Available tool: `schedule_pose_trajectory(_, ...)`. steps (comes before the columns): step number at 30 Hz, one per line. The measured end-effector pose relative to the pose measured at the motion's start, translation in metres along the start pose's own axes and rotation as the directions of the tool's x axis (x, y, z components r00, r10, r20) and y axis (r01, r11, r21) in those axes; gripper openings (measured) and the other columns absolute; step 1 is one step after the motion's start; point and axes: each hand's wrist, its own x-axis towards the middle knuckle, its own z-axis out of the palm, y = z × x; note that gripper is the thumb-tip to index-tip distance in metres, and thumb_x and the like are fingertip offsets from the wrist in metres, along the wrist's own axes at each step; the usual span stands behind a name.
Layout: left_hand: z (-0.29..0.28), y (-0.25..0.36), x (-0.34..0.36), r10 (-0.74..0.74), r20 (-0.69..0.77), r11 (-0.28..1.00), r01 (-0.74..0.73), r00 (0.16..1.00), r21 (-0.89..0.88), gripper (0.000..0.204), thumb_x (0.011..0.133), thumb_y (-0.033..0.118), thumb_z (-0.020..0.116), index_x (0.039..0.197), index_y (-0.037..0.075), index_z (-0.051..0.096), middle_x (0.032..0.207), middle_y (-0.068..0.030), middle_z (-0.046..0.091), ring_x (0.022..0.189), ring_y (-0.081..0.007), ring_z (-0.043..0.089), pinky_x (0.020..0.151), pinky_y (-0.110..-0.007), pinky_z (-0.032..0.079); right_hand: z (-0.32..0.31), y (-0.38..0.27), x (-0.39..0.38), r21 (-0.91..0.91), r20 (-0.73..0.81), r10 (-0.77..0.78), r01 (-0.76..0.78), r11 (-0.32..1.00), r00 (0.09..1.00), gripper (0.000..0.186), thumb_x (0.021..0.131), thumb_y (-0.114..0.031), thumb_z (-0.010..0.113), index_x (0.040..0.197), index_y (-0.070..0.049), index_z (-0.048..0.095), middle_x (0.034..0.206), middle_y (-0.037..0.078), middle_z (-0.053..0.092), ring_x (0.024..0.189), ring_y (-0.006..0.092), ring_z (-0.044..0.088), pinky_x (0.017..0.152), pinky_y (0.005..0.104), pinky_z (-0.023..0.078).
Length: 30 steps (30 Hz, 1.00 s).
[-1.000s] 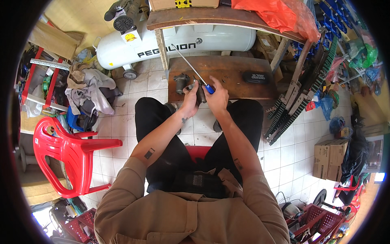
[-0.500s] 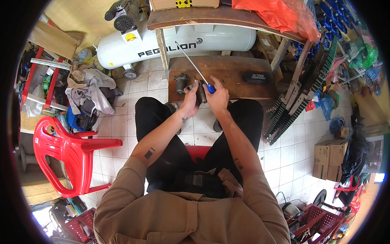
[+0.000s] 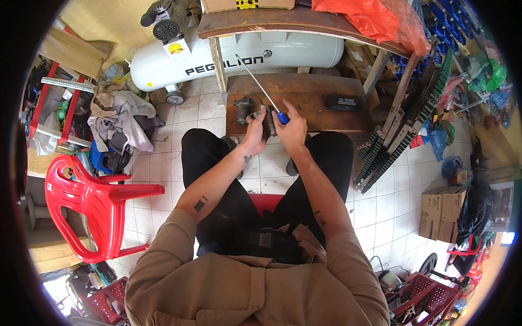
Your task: The person holds a cylindrical metal motor component and uses a screwdriver to loosen a screw on its side.
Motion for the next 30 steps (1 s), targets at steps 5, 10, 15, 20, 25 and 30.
schedule_pose_trajectory(5, 0.002, 0.001, -0.002, -0.008, 0.001, 1.0, 0.008, 1.0, 0.011, 0.071, 0.093, 0.042, 0.07, 0.136, 0.015, 0.022, 0.128, -0.0106, 0.049, 0.117, -0.0211, 0.054, 0.099, -0.044, 0.048, 0.004, 0.008, 0.002, 0.049, -0.033, -0.11, 0.111, 0.993, 0.993, 0.054, 0.08, -0.011, 0.08, 0.129, -0.003, 0.06, 0.085, 0.016, 0.072, 0.075, 0.0201, 0.07, 0.072, 0.0312, 0.055)
schedule_pose_trajectory(10, 0.003, 0.003, -0.006, -0.011, 0.004, 1.0, 0.011, 1.0, -0.011, 0.071, 0.092, 0.041, 0.071, 0.136, 0.015, 0.021, 0.13, -0.0111, 0.048, 0.118, -0.0214, 0.054, 0.099, -0.044, 0.047, 0.001, 0.002, 0.001, 0.01, 0.012, 0.038, -0.038, 0.999, 0.999, 0.055, 0.078, -0.009, 0.081, 0.128, -0.002, 0.06, 0.093, 0.016, 0.073, 0.08, 0.0212, 0.071, 0.076, 0.032, 0.057)
schedule_pose_trajectory(15, 0.003, 0.003, -0.005, 0.005, 0.014, 1.0, -0.005, 1.0, 0.001, 0.078, 0.089, 0.046, 0.073, 0.136, 0.014, 0.019, 0.126, -0.0112, 0.047, 0.116, -0.0204, 0.052, 0.098, -0.039, 0.047, 0.004, 0.007, 0.002, 0.073, -0.037, -0.081, 0.084, 0.994, 0.996, 0.053, 0.079, -0.009, 0.08, 0.128, -0.001, 0.061, 0.092, 0.018, 0.073, 0.081, 0.0205, 0.072, 0.076, 0.0316, 0.056)
schedule_pose_trajectory(20, 0.003, 0.003, -0.005, -0.003, 0.014, 1.0, 0.003, 1.0, 0.011, 0.079, 0.089, 0.046, 0.074, 0.136, 0.014, 0.019, 0.126, -0.0113, 0.046, 0.116, -0.0205, 0.052, 0.098, -0.04, 0.047, 0.002, 0.0, 0.002, 0.064, 0.016, 0.015, -0.016, 0.998, 1.0, 0.053, 0.079, -0.008, 0.08, 0.127, -0.001, 0.06, 0.093, 0.018, 0.073, 0.082, 0.0199, 0.072, 0.077, 0.032, 0.056)
schedule_pose_trajectory(25, 0.003, 0.002, -0.004, 0.003, 0.02, 1.0, -0.003, 1.0, -0.012, 0.08, 0.089, 0.046, 0.074, 0.137, 0.013, 0.019, 0.127, -0.0112, 0.046, 0.117, -0.0203, 0.051, 0.099, -0.039, 0.046, 0.003, 0.002, 0.002, 0.102, -0.031, -0.039, 0.042, 0.994, 0.999, 0.053, 0.078, -0.008, 0.081, 0.126, -0.001, 0.061, 0.093, 0.018, 0.073, 0.082, 0.0196, 0.072, 0.075, 0.0323, 0.057)
schedule_pose_trajectory(30, -0.001, -0.001, 0.0, 0.003, 0.007, 1.0, -0.003, 1.0, 0.012, 0.075, 0.09, 0.044, 0.073, 0.135, 0.014, 0.02, 0.125, -0.01, 0.048, 0.116, -0.0197, 0.053, 0.098, -0.04, 0.047, 0.004, 0.002, 0.001, 0.064, -0.005, -0.026, 0.026, 0.998, 1.0, 0.051, 0.079, -0.009, 0.081, 0.125, -0.001, 0.061, 0.094, 0.017, 0.073, 0.084, 0.0213, 0.072, 0.076, 0.032, 0.057)
